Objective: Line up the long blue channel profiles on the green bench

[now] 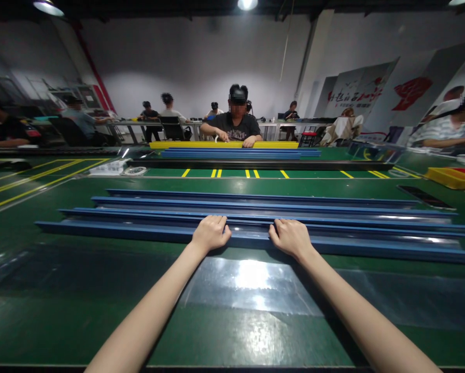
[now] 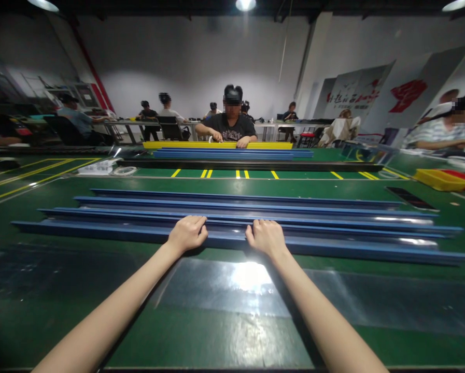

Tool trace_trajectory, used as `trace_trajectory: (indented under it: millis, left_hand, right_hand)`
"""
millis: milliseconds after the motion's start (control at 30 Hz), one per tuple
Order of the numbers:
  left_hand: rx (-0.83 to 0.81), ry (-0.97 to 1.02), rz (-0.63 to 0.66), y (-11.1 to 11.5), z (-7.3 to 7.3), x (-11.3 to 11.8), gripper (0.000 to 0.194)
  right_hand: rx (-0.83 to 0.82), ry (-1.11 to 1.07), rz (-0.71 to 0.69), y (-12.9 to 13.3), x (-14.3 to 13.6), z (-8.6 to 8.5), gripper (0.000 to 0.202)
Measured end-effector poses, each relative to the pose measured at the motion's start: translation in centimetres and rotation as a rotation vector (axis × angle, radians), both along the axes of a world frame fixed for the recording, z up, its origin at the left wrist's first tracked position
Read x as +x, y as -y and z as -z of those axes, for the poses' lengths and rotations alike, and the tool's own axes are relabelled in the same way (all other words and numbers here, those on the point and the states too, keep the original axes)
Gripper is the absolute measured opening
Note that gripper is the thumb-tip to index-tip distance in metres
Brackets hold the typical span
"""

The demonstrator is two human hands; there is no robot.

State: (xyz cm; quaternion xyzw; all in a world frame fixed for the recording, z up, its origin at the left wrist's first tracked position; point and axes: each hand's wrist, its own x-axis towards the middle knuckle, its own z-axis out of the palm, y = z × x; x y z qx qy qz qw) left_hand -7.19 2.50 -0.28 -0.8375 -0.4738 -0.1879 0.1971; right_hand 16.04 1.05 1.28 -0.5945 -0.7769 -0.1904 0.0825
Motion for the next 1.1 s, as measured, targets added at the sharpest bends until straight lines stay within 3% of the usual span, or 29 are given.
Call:
trace_trajectory:
  millis: [667,933,1100]
  left_hand:
    - [0.023,0.029,-0.08,-4.2,0.4,-2.4,0.025]
    - [0.015,0.064,-0.094,-4.5,0.6,-2.5,0.026]
    - [0.002,0.09,-0.196,-3.9,0.5,-1.9,0.027]
  right_hand:
    - [0.025,-0.077,-0.006,-3.9,-2.4,0.6,0.041]
    - [0.062,-0.099,0.004,-4.3,-2.7,1.1,0.04]
    - [0.072,-0.126,0.003,-3.9,-2.6,1.1,0.039]
